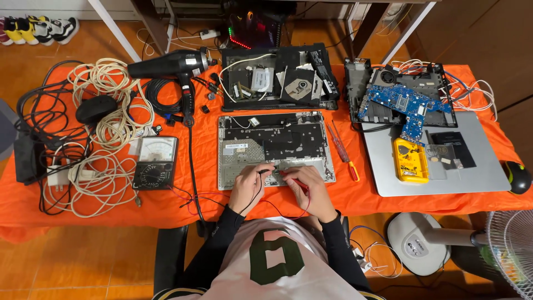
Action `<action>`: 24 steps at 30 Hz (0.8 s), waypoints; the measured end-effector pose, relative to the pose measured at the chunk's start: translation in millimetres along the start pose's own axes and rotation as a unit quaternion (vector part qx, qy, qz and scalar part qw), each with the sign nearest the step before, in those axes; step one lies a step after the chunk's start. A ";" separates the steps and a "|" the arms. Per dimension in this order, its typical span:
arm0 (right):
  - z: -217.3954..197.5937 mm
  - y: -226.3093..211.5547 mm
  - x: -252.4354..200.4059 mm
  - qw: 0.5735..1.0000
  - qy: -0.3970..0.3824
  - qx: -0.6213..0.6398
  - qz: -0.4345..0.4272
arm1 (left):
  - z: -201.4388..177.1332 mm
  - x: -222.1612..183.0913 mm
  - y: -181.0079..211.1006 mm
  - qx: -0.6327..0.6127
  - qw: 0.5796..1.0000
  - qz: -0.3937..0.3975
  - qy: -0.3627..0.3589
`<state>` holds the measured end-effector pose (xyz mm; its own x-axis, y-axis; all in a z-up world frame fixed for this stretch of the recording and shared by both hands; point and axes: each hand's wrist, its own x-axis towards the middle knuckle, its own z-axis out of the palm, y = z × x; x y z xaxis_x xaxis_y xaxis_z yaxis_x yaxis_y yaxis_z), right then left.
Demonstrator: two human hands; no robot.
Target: The person is repairing a laptop on a desk.
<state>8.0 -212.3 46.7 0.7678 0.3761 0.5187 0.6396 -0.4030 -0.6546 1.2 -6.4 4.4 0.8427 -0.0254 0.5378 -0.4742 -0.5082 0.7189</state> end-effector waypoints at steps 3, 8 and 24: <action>1.4 1.7 -0.5 1.000 0.000 0.002 0.007 | -1.9 1.1 2.2 -0.025 1.000 0.006 -0.003; 2.7 2.8 -1.0 1.000 0.000 -0.003 0.002 | -0.7 1.1 2.0 0.006 1.000 0.000 0.002; 2.1 0.2 -0.7 1.000 -0.009 -0.008 0.002 | -1.9 -0.9 0.6 -0.053 0.998 -0.015 -0.018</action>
<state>7.5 -210.9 45.1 0.7696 0.3886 0.5067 0.6373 -0.4174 -0.6477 -0.3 -5.1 5.2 0.8647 -0.0429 0.5005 -0.4709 -0.4158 0.7780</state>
